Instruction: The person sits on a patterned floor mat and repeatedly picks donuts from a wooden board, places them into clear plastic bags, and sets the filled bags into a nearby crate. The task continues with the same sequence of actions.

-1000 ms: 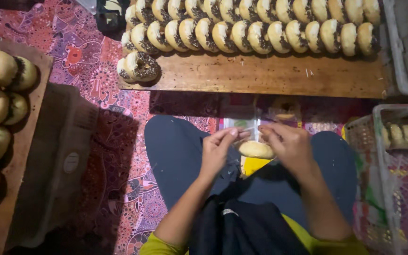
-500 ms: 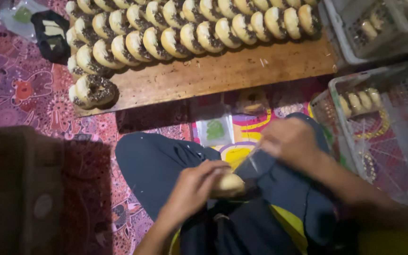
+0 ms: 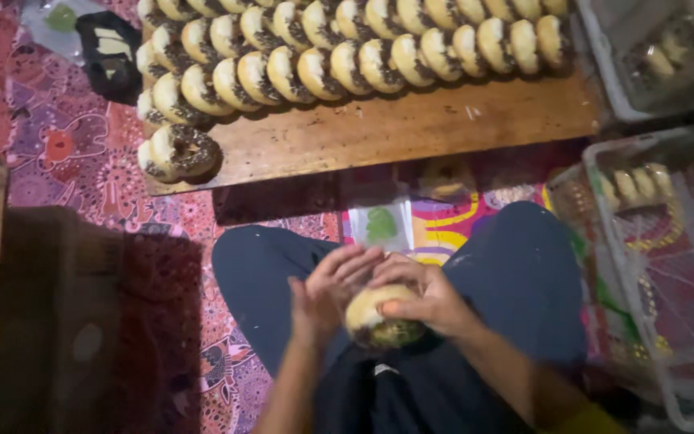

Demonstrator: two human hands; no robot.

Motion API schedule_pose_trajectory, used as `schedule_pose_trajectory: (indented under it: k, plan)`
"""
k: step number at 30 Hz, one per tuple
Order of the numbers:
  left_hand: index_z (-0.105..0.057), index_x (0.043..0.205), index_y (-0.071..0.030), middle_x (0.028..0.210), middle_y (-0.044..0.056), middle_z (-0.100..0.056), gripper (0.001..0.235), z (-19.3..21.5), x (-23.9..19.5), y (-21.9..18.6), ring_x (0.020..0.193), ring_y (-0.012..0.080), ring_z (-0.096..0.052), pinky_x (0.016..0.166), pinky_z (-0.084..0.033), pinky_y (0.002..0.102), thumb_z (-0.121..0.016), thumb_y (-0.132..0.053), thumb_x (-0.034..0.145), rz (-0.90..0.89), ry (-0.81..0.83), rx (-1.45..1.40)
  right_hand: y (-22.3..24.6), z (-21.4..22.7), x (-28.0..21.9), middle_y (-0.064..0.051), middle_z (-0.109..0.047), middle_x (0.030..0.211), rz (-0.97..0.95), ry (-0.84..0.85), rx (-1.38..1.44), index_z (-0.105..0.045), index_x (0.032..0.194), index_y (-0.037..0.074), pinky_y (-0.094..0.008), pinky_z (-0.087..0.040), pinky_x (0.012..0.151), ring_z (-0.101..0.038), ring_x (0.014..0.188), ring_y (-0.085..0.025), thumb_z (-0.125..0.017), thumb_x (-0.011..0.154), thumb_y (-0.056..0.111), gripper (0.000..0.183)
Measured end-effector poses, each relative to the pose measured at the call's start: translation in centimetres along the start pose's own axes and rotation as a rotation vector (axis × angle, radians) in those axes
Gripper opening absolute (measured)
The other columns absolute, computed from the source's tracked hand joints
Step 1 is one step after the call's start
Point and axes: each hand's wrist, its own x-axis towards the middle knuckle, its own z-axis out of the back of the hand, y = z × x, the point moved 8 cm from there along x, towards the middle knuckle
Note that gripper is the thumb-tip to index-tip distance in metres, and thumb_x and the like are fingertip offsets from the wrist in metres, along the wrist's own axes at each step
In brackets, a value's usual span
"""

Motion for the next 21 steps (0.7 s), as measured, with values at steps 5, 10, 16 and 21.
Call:
schedule_pose_trajectory:
  k: [5, 10, 16, 21]
  plan:
    - [-0.068, 0.110, 0.005, 0.115, 0.014, -0.070, 0.028, 7.3, -6.2, -0.3, 0.105, 0.0220, -0.066, 0.097, -0.054, 0.036, -0.052, -0.018, 0.112, -0.285, -0.655, 0.563, -9.6, -2.3, 2.4, -0.009, -0.070, 0.114, -0.300, -0.275, 0.555, -0.072, 0.106, -0.004, -0.034, -0.054, 0.097, -0.067, 0.108, -0.020, -0.067, 0.097, 0.024, 0.030]
    - [-0.065, 0.106, 0.003, 0.104, 0.006, -0.064, 0.019, 14.5, -10.4, -4.7, 0.098, 0.0142, -0.060, 0.092, -0.050, 0.028, -0.053, -0.011, 0.110, -0.433, -0.870, 1.017, -12.3, -3.0, 9.0, -0.008, -0.073, 0.107, -0.015, -0.093, -0.172, -0.082, 0.106, 0.001, -0.030, -0.052, 0.097, -0.066, 0.108, -0.017, -0.074, 0.090, 0.027, 0.031]
    - [-0.068, 0.107, 0.003, 0.088, 0.002, -0.069, 0.016, 21.4, -18.0, -1.3, 0.075, 0.0069, -0.059, 0.069, -0.048, 0.021, -0.069, -0.010, 0.099, -0.084, -1.061, 0.739, -18.7, -5.1, 7.1, -0.013, -0.078, 0.090, -0.259, -0.092, -0.260, -0.083, 0.087, 0.000, -0.031, -0.050, 0.073, -0.067, 0.082, -0.016, -0.086, 0.083, 0.016, 0.017]
    - [-0.070, 0.120, 0.001, 0.076, 0.003, -0.067, 0.032, 22.5, -16.0, 2.8, 0.057, 0.0054, -0.050, 0.052, -0.038, 0.019, -0.071, -0.010, 0.090, 0.273, -0.898, 0.508, -27.2, -1.4, 4.7, -0.014, -0.078, 0.090, -0.640, -0.166, 0.235, -0.075, 0.104, -0.005, -0.027, -0.059, 0.068, -0.073, 0.075, -0.017, -0.084, 0.085, 0.010, 0.026]
